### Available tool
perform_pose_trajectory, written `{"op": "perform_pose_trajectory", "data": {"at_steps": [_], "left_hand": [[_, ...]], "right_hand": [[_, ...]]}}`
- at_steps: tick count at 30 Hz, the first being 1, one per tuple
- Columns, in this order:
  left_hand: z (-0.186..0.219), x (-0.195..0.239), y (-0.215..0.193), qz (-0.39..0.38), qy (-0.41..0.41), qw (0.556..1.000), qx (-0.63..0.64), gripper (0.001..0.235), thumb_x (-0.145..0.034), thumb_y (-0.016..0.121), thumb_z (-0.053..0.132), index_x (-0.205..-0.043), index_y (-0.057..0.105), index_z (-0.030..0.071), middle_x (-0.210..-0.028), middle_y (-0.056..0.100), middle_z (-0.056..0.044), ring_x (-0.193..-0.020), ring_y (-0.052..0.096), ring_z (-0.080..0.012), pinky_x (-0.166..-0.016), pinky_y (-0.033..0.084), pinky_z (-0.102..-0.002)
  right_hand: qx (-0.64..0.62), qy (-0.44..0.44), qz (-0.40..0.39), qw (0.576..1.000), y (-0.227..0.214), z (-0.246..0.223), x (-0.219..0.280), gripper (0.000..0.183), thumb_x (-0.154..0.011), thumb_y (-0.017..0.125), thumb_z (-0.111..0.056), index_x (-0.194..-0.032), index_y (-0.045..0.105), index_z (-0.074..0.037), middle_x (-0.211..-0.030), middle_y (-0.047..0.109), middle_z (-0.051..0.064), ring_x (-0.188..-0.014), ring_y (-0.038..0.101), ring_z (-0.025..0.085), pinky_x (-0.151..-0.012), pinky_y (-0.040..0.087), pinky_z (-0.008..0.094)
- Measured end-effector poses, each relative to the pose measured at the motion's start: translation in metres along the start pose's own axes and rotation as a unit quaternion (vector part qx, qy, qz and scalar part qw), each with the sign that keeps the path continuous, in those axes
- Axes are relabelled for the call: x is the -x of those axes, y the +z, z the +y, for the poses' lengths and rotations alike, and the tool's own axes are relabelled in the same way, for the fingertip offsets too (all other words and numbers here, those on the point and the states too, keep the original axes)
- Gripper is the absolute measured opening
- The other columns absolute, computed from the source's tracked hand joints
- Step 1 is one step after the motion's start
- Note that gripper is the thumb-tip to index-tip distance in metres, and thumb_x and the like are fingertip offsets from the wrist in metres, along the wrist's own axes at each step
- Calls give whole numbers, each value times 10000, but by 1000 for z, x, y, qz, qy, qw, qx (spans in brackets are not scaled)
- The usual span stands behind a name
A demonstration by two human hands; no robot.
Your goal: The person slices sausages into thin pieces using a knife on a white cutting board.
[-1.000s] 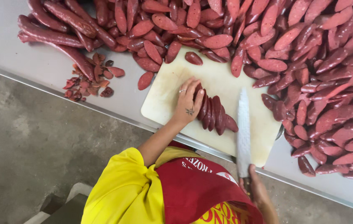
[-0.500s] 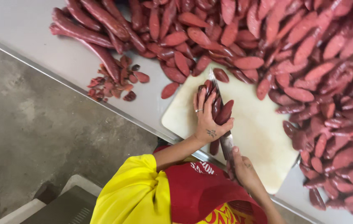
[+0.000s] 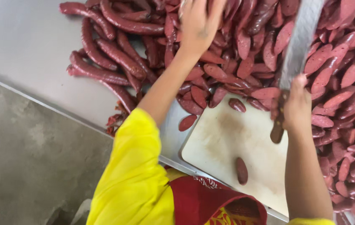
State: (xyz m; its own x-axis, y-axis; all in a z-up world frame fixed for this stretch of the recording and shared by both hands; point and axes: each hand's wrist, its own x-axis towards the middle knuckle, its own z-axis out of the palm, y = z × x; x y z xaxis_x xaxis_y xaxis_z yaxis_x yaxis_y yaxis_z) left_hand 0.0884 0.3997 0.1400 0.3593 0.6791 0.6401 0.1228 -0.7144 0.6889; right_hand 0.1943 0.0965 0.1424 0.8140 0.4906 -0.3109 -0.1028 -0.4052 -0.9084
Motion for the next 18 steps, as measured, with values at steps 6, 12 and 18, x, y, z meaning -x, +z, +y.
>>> {"op": "perform_pose_trajectory", "data": {"at_steps": [6, 12, 18], "left_hand": [[56, 267, 28, -591, 275, 702, 286, 369, -859, 705, 446, -1108, 653, 179, -1066, 690, -5, -1107, 555, -309, -929, 408, -505], [72, 364, 60, -566, 468, 664, 141, 251, -944, 543, 309, -1165, 641, 244, -1282, 657, -115, -1240, 579, -348, -1000, 474, -509], [-19, 162, 64, -356, 237, 903, 35, 385, -985, 569, 302, -1261, 567, 35, -1076, 661, -200, -1019, 646, -395, -858, 532, -512]], "right_hand": [[-91, 49, 56, 993, -16, 59, 46, 726, -1076, 273, -677, -901, 581, -42, -626, 526, 73, -475, 494, 193, -449, 430, 355], [-64, 36, 66, 995, -51, 95, 109, 781, -1113, 257, -658, -926, 549, 42, -648, 529, 128, -494, 501, 232, -473, 422, 368], [-94, 106, 114, 983, -67, 141, 163, 751, -1133, 247, -652, -951, 539, 16, -647, 518, 129, -486, 476, 234, -451, 394, 378]]}}
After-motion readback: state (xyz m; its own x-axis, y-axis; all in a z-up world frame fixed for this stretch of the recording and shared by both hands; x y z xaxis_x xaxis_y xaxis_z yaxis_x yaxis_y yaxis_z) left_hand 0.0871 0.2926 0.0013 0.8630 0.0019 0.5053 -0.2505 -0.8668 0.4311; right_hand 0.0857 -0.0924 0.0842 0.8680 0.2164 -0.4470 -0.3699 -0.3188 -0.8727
